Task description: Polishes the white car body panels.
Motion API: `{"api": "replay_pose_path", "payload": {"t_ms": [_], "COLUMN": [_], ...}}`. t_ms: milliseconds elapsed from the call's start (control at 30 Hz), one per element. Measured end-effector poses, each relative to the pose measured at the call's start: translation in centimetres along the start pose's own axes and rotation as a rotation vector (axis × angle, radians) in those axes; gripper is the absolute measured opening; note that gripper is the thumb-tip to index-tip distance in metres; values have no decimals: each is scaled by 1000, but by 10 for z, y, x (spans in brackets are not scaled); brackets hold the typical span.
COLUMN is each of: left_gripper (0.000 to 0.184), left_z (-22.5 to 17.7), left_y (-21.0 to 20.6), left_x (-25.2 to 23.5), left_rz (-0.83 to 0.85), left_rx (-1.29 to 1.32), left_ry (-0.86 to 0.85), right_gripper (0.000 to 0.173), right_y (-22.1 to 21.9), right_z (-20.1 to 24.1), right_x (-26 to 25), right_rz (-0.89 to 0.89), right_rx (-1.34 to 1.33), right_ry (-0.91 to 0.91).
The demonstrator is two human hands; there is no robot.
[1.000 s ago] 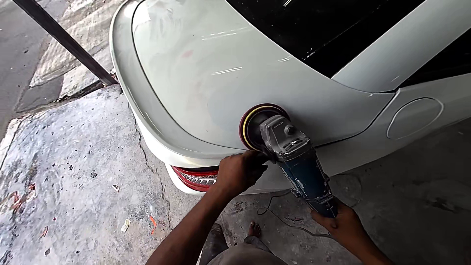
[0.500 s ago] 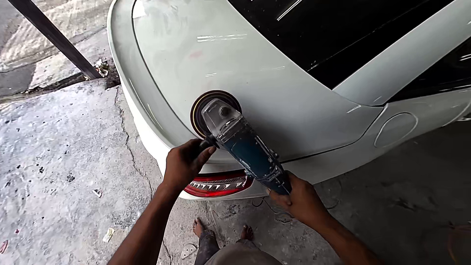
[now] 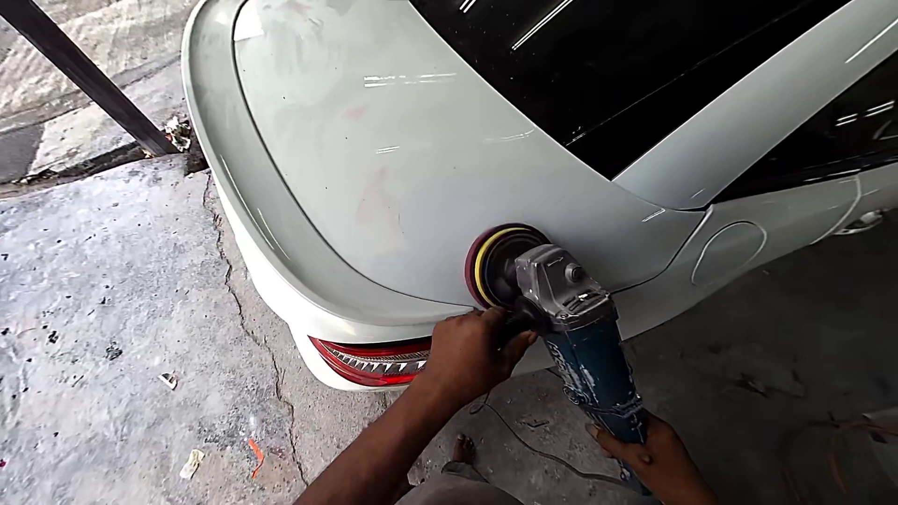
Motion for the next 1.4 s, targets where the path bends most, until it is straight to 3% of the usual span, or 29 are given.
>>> {"api": "replay_pose_path", "payload": {"t_ms": [167,300,400,533,800,933,1133,1267,1400], "left_gripper": [36,39,42,46,46,39,45,43,38], "left_z": [61,97,101,64,-76,-134,-221,-238,-203], "left_y": [50,76,82,56,-48,-77,-129,-141,-116], "left_x": [27,37,37,21,-84,-167,-267,-259,-192], "left_rz": [-78,-168,-170,-63,148,317,541,604,508], "left_rx": [12,92,110,92,-173,-251,-291,-255,-228], "left_ry": [83,82,62,13,-99,-158,-188,-191,-216], "right_gripper": [56,56,56,59,55,42,25,26,36], "right_y": [-61,-82,-86,-50,67,103,172,173,135], "right_z": [58,102,109,73,-40,-51,-71,-93,-91], "right_x": [-8,-17,-16,-8,-25,-55,-100,-87,-40], "right_rz": [132,245,275,268,178,80,-11,-9,79], "right_rx": [98,279,306,245,-269,-492,-627,-684,-704], "right_ry": [120,23,-1,-48,-208,-265,-307,-337,-376]}}
Point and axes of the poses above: each hand's wrist, its own x-axis away from the middle knuckle, its own y-axis out of the back of the hand, z = x × y, the point moved 2 cm from there along -x, towards the middle knuckle, and after that the axes turned 11 degrees about -x, right-handed, at the moved point
